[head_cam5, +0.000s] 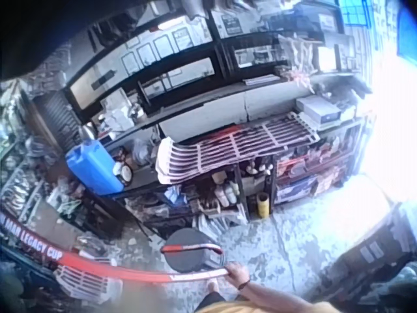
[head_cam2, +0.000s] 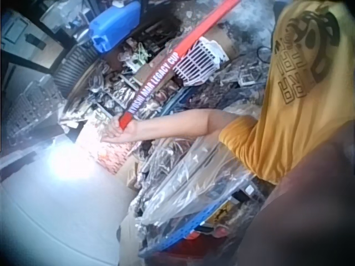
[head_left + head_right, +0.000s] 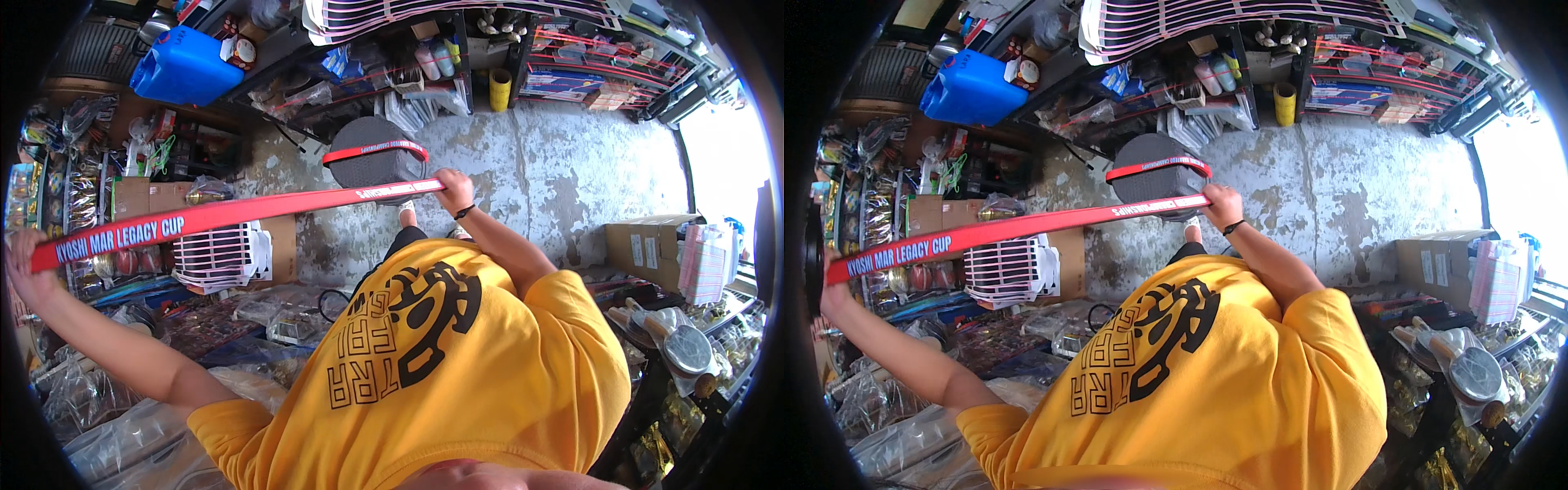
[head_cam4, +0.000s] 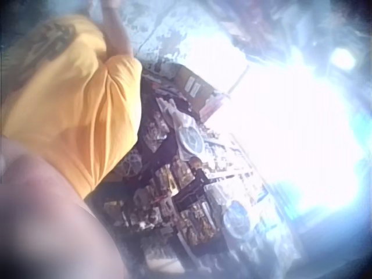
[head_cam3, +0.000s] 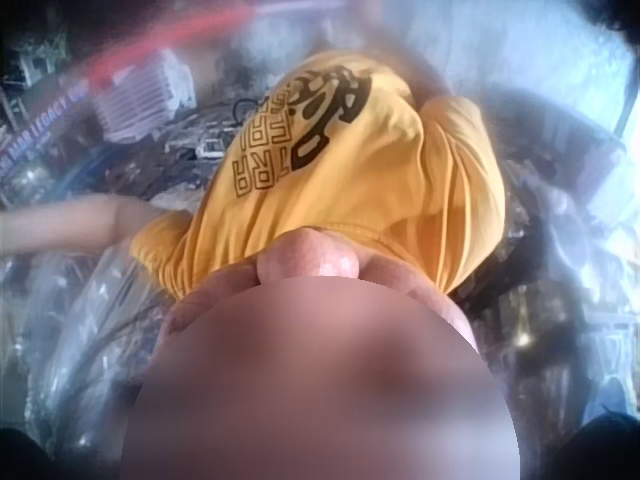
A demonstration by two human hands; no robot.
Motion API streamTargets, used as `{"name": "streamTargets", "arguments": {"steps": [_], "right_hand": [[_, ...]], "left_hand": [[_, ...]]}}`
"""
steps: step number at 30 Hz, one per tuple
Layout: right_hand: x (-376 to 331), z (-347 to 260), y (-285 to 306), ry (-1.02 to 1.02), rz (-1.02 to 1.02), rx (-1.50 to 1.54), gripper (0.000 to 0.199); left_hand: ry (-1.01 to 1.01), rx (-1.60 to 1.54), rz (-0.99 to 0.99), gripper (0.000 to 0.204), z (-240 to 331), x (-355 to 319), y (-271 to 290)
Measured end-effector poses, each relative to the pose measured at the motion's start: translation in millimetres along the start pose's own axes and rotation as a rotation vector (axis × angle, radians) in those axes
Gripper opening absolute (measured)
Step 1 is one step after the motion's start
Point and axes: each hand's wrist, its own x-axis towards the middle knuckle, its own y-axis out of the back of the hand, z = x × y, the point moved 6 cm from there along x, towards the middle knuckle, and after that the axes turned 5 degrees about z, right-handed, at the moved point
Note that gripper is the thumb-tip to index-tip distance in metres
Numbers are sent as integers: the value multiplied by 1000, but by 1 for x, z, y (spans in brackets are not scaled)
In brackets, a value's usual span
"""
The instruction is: The person assembles lanyards by peeling backing from adhesive labels and attaching them to red and black straps. They handle multiple lanyards, aligning and pressing labels onto the straps, then inspect the finished items.
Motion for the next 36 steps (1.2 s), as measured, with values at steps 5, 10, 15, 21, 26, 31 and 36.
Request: {"name": "streamTargets", "arguments": {"steps": [5, 10, 15, 21, 26, 31, 36], "right_hand": [[48, -6, 98, 207, 491, -114, 24], [72, -29, 186, 389, 749, -353, 35], [82, -36, 218, 524, 808, -463, 37], [87, -31, 223, 504, 762, -497, 37], [75, -5, 203, 422, 633, -472, 35], [16, 56, 145, 165, 279, -443, 31], [-67, 111, 77, -164, -58, -341, 17]], "left_hand": [[194, -544, -638, 54, -1, -37, 77], [415, -954, -525, 55, -63, -91, 147], [507, -1009, -505, 51, -113, -121, 159], [513, -1019, -406, 51, -133, -130, 166], [533, -1055, -380, 50, -137, -143, 137], [622, -1041, -384, 53, -131, -165, 76], [656, -812, -643, 50, -111, -207, -2]]}}
